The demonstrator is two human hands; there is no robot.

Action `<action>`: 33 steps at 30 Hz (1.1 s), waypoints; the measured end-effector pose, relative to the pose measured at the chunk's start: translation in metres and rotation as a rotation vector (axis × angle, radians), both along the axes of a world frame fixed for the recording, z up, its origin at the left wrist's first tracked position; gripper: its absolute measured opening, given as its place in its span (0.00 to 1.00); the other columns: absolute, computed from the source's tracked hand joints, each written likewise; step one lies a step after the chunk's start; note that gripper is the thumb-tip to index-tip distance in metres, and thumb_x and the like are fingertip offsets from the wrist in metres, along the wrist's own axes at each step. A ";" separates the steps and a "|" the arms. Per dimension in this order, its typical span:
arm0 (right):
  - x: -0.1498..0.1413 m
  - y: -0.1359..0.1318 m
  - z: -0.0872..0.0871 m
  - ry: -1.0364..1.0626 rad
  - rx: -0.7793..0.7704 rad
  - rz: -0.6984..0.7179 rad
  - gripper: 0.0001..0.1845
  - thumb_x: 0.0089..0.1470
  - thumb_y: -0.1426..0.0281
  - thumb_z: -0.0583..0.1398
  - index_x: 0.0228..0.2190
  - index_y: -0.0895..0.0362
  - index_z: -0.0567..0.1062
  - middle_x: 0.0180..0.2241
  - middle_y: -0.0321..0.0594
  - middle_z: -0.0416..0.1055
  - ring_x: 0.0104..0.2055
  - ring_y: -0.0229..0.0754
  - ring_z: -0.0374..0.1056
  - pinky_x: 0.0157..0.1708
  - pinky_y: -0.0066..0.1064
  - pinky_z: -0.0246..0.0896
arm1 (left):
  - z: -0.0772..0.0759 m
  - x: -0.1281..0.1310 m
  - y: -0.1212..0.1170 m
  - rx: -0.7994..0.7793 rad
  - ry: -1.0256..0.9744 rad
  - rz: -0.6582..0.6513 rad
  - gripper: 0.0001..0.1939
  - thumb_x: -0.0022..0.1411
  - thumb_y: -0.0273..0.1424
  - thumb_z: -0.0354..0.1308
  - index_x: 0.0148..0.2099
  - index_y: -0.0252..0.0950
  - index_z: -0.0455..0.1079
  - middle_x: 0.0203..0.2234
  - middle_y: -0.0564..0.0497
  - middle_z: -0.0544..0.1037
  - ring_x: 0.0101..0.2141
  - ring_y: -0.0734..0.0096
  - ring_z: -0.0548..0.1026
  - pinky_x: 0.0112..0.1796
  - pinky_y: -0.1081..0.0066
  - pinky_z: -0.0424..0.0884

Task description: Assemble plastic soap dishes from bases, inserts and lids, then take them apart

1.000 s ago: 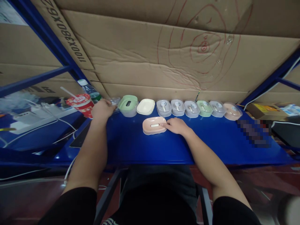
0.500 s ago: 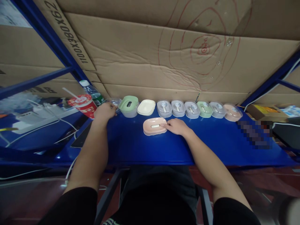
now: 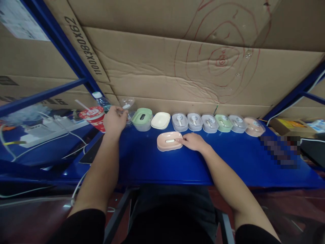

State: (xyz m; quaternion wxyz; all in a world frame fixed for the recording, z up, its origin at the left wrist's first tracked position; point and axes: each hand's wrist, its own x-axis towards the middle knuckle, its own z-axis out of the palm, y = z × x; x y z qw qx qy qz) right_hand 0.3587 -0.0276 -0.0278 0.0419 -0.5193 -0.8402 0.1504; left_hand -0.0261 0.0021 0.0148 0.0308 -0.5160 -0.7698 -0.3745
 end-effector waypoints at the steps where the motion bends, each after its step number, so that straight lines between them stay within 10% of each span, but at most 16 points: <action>1: 0.000 0.000 -0.001 0.004 0.005 0.006 0.36 0.67 0.38 0.48 0.28 0.53 0.77 0.32 0.43 0.80 0.34 0.46 0.73 0.31 0.33 0.51 | 0.000 0.003 -0.001 0.054 0.012 -0.030 0.12 0.68 0.41 0.59 0.50 0.41 0.70 0.32 0.49 0.84 0.44 0.52 0.82 0.46 0.60 0.73; 7: 0.003 -0.001 0.002 0.103 0.196 -0.026 0.30 0.71 0.48 0.50 0.31 0.54 0.79 0.32 0.44 0.81 0.35 0.48 0.75 0.32 0.34 0.55 | -0.004 0.031 -0.012 0.263 0.148 -0.328 0.17 0.70 0.46 0.57 0.50 0.38 0.70 0.29 0.50 0.82 0.35 0.62 0.82 0.38 0.68 0.70; 15: 0.001 -0.003 -0.002 0.582 0.421 -0.102 0.34 0.67 0.47 0.57 0.64 0.55 0.67 0.39 0.44 0.80 0.29 0.45 0.72 0.35 0.39 0.67 | -0.012 0.082 -0.033 0.166 0.161 -0.821 0.17 0.69 0.49 0.55 0.41 0.39 0.70 0.25 0.52 0.79 0.28 0.66 0.77 0.31 0.69 0.64; 20: 0.003 -0.002 -0.002 0.753 0.393 -0.121 0.29 0.68 0.43 0.52 0.43 0.55 0.77 0.31 0.42 0.78 0.31 0.46 0.72 0.36 0.38 0.67 | -0.015 0.103 -0.042 0.052 -0.163 -1.004 0.20 0.73 0.48 0.50 0.34 0.40 0.64 0.18 0.56 0.72 0.21 0.72 0.69 0.28 0.70 0.63; 24: -0.002 -0.002 -0.002 0.732 0.256 -0.156 0.36 0.65 0.37 0.51 0.22 0.53 0.70 0.20 0.38 0.70 0.24 0.42 0.66 0.30 0.34 0.60 | -0.016 0.106 -0.040 -0.043 -0.222 -0.913 0.20 0.73 0.48 0.51 0.36 0.39 0.69 0.19 0.55 0.73 0.22 0.70 0.71 0.28 0.69 0.65; 28: -0.012 -0.002 -0.007 0.745 0.078 -0.170 0.40 0.62 0.33 0.51 0.19 0.53 0.68 0.17 0.35 0.67 0.22 0.39 0.62 0.26 0.33 0.56 | -0.014 0.105 -0.038 -0.138 -0.157 -0.793 0.21 0.74 0.44 0.49 0.58 0.38 0.72 0.19 0.55 0.74 0.25 0.64 0.75 0.32 0.66 0.67; 33: -0.008 0.003 -0.008 0.658 0.003 -0.125 0.41 0.61 0.32 0.49 0.20 0.54 0.71 0.17 0.36 0.67 0.23 0.40 0.64 0.28 0.32 0.57 | -0.010 0.101 -0.036 -0.369 -0.088 -0.892 0.21 0.75 0.45 0.45 0.45 0.40 0.75 0.18 0.53 0.75 0.25 0.63 0.76 0.31 0.65 0.66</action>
